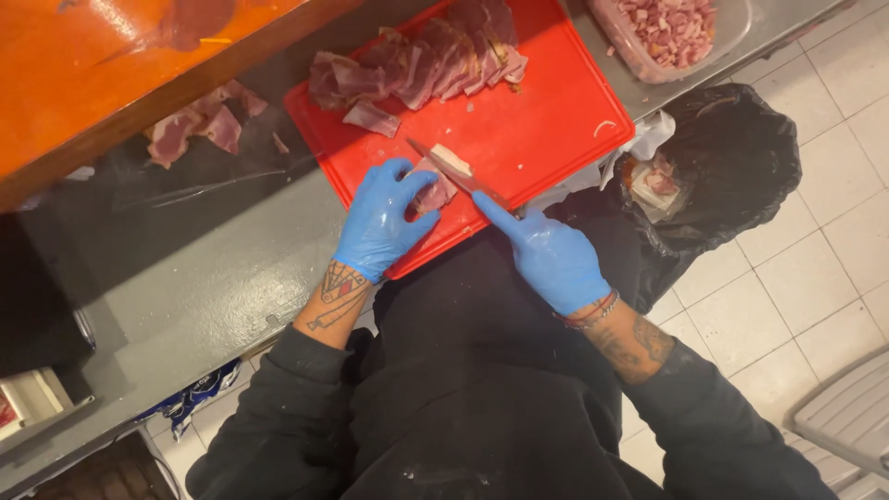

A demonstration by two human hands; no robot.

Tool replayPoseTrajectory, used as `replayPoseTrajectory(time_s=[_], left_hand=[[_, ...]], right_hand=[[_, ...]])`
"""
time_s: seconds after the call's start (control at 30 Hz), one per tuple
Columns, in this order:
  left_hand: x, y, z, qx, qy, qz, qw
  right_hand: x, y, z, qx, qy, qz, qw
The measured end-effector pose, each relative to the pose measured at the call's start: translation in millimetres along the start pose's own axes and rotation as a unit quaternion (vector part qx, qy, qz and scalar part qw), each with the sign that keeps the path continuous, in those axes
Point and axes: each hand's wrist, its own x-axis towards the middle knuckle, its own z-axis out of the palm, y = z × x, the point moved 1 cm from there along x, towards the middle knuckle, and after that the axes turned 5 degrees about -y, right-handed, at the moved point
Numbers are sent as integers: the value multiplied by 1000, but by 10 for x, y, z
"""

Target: Dicing processed meat into small cubes using a kitchen knife on a cutting board.

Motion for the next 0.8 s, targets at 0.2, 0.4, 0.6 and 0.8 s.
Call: replayPoseTrajectory(time_s=[0.2, 0.4, 0.6, 0.8], left_hand=[[341, 522, -378, 23, 50, 105, 993], [1324, 1096, 65, -56, -165, 218, 960], [2260, 2531, 1088, -225, -35, 265, 937], [2564, 2775, 2580, -7, -25, 211, 977]], right_hand=[[-300, 407, -177, -26, 49, -38, 998], [-851, 749, -362, -23, 53, 19, 998], [-1779, 1083, -116, 20, -28, 280, 959], [-2487, 1111, 71, 189, -9, 454, 871]])
